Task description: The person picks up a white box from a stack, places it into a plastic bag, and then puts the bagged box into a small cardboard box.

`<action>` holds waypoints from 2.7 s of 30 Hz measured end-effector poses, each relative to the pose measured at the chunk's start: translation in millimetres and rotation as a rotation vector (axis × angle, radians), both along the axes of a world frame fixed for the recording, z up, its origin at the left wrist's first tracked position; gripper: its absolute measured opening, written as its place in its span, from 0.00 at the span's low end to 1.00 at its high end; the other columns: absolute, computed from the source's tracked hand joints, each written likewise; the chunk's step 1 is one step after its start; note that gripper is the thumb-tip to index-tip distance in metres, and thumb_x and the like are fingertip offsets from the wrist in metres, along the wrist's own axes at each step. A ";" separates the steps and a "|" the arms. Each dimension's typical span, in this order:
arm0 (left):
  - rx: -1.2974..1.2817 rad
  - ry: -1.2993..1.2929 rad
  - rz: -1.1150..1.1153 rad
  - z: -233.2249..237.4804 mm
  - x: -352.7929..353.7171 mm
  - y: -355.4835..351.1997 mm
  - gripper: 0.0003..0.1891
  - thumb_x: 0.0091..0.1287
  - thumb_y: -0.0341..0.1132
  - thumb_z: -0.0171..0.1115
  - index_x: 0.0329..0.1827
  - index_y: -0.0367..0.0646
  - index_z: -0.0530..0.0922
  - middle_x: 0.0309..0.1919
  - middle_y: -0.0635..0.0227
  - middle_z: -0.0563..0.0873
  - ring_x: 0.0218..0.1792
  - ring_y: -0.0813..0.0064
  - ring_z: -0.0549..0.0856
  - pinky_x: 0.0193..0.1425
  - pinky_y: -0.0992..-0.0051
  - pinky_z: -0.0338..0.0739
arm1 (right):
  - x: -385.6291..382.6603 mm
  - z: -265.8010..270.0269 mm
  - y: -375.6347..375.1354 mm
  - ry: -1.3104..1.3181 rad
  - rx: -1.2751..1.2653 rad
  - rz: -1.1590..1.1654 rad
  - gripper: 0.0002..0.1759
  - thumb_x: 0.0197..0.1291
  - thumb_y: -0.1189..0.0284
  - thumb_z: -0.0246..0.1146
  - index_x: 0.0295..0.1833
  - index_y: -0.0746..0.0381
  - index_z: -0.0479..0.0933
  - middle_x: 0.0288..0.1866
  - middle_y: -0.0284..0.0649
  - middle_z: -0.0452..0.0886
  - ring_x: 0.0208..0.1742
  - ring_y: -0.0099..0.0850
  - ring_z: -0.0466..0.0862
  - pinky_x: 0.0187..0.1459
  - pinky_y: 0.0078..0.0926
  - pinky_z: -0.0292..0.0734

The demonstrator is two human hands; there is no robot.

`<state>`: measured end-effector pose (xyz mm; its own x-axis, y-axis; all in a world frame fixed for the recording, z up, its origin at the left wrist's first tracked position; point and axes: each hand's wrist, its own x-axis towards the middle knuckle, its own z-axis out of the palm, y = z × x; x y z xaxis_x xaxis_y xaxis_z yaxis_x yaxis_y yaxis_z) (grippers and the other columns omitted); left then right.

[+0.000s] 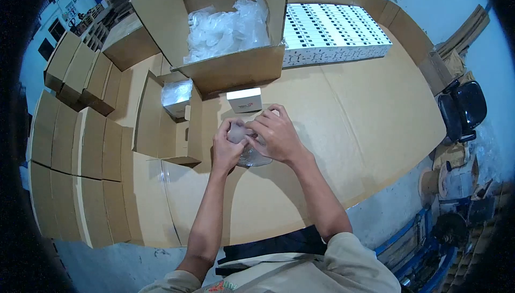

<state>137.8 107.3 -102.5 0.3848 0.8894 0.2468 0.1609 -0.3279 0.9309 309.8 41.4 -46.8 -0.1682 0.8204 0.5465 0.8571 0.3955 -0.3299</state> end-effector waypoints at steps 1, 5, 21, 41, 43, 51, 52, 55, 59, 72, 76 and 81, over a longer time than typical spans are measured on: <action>-0.025 -0.033 -0.013 -1.4 -0.4 0.7 0.23 0.57 0.25 0.78 0.56 0.39 0.81 0.48 0.58 0.91 0.52 0.66 0.91 0.51 0.67 0.86 | -0.6 1.0 0.6 0.015 -0.005 0.001 0.12 0.53 0.72 0.77 0.44 0.55 0.85 0.42 0.31 0.88 0.47 0.31 0.85 0.62 0.42 0.71; -0.071 -0.121 -0.047 -0.2 -0.8 1.8 0.26 0.57 0.25 0.78 0.60 0.40 0.80 0.52 0.58 0.90 0.59 0.63 0.89 0.55 0.66 0.87 | -0.8 7.6 2.5 0.062 -0.069 0.022 0.12 0.56 0.72 0.75 0.46 0.56 0.85 0.46 0.32 0.89 0.48 0.32 0.86 0.55 0.38 0.72; -0.066 -0.149 -0.071 7.5 -0.2 0.3 0.31 0.59 0.26 0.80 0.66 0.46 0.79 0.56 0.59 0.90 0.56 0.67 0.90 0.57 0.67 0.87 | 0.1 21.0 20.6 0.121 -0.326 0.105 0.15 0.58 0.69 0.73 0.48 0.64 0.84 0.44 0.45 0.90 0.48 0.46 0.89 0.56 0.42 0.79; -0.301 0.167 -0.122 20.8 -5.6 -2.4 0.14 0.57 0.29 0.81 0.45 0.37 0.87 0.41 0.64 0.92 0.44 0.72 0.89 0.52 0.68 0.84 | -7.6 27.5 29.5 0.305 -0.351 0.160 0.10 0.63 0.72 0.71 0.48 0.62 0.87 0.39 0.49 0.90 0.39 0.49 0.89 0.44 0.40 0.83; -0.291 0.135 -0.134 17.0 -6.1 -1.6 0.15 0.57 0.29 0.82 0.45 0.38 0.87 0.41 0.64 0.92 0.43 0.73 0.89 0.52 0.68 0.84 | -8.1 24.6 31.0 0.266 -0.305 0.158 0.09 0.63 0.71 0.71 0.47 0.62 0.87 0.37 0.48 0.89 0.38 0.48 0.88 0.45 0.40 0.83; -0.262 0.041 -0.109 3.6 -5.9 2.6 0.21 0.56 0.38 0.86 0.46 0.34 0.88 0.40 0.58 0.94 0.42 0.71 0.92 0.49 0.66 0.86 | -7.3 15.6 37.3 0.127 -0.044 0.009 0.08 0.66 0.68 0.69 0.38 0.63 0.84 0.33 0.46 0.87 0.33 0.45 0.85 0.48 0.39 0.79; -0.280 0.075 -0.100 4.2 -6.1 3.4 0.21 0.56 0.37 0.85 0.47 0.35 0.88 0.41 0.59 0.93 0.42 0.71 0.91 0.50 0.67 0.85 | -4.2 14.7 38.7 0.207 0.025 -0.017 0.08 0.68 0.69 0.68 0.39 0.63 0.84 0.34 0.45 0.87 0.34 0.42 0.85 0.48 0.36 0.79; -0.307 0.125 -0.080 11.1 -7.0 3.6 0.22 0.56 0.35 0.85 0.50 0.35 0.86 0.43 0.61 0.92 0.44 0.71 0.90 0.52 0.68 0.84 | 11.8 6.5 44.1 0.528 0.124 -0.097 0.07 0.72 0.72 0.64 0.46 0.63 0.85 0.37 0.41 0.87 0.39 0.31 0.85 0.47 0.30 0.78; -0.262 0.102 -0.068 19.0 -9.6 3.4 0.22 0.56 0.37 0.85 0.49 0.34 0.87 0.42 0.58 0.93 0.43 0.69 0.91 0.51 0.67 0.86 | 31.4 -28.9 52.8 1.002 0.054 -0.150 0.12 0.74 0.75 0.61 0.59 0.62 0.82 0.45 0.35 0.87 0.45 0.22 0.83 0.48 0.24 0.77; -0.342 0.008 -0.066 0.7 -10.5 9.4 0.23 0.56 0.37 0.85 0.49 0.35 0.86 0.43 0.59 0.93 0.44 0.69 0.91 0.54 0.66 0.85 | 36.3 -55.0 64.7 1.124 -0.293 0.130 0.25 0.67 0.86 0.67 0.69 0.67 0.78 0.65 0.41 0.83 0.58 0.26 0.84 0.59 0.27 0.85; -0.339 0.024 -0.087 3.1 -10.3 9.3 0.23 0.56 0.37 0.85 0.50 0.35 0.86 0.44 0.59 0.93 0.45 0.69 0.91 0.55 0.66 0.85 | 35.4 -58.0 67.5 1.123 -0.253 0.093 0.23 0.67 0.85 0.68 0.67 0.67 0.79 0.62 0.41 0.84 0.55 0.26 0.85 0.58 0.27 0.86; -0.361 0.014 -0.082 10.9 -9.7 6.6 0.23 0.57 0.37 0.85 0.50 0.35 0.86 0.44 0.59 0.93 0.45 0.69 0.91 0.54 0.67 0.85 | 36.6 -60.1 67.4 1.241 -0.087 0.031 0.21 0.66 0.85 0.69 0.64 0.67 0.79 0.53 0.41 0.86 0.51 0.25 0.86 0.51 0.24 0.85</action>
